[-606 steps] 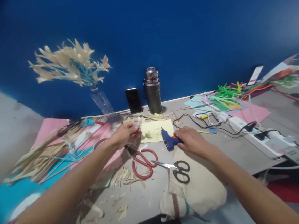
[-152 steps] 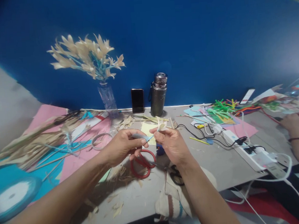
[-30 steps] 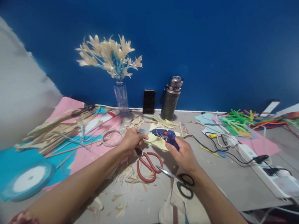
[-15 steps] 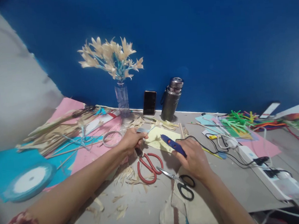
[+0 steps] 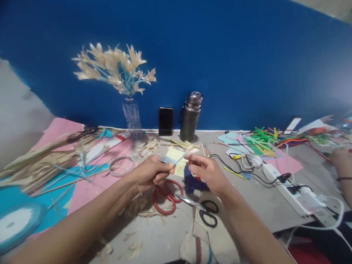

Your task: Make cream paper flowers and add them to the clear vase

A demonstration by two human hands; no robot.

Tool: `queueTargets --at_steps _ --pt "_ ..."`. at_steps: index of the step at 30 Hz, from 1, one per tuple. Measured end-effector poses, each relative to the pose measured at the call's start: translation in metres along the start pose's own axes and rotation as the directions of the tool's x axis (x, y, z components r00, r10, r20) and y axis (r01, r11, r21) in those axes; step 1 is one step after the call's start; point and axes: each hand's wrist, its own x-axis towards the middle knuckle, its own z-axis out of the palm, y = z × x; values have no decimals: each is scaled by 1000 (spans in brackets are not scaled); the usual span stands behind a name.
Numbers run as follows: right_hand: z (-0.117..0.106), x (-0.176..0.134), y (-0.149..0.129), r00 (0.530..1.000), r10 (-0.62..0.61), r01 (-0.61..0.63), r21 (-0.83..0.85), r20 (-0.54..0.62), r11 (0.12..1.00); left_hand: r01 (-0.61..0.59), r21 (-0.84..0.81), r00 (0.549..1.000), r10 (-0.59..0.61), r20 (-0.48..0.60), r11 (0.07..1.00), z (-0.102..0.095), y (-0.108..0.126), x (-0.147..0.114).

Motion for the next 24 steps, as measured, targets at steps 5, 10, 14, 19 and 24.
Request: queueTargets --at_steps 5,10,14,19,24 --pt "21 11 0 1000 -6 6 377 -2 926 65 -38 995 -62 73 997 8 6 -7" --pt "24 10 -3 990 -68 108 377 -120 920 48 -21 997 -46 67 999 10 4 -8" --pt "31 6 -8 971 -27 113 358 -236 927 -124 84 991 127 -41 989 13 -3 -6" --pt "44 2 -18 896 5 115 242 -444 963 -308 384 913 384 -140 871 19 -10 -7" --pt "50 5 -24 869 -58 135 122 -491 983 -440 685 740 667 -91 581 22 -11 -10"
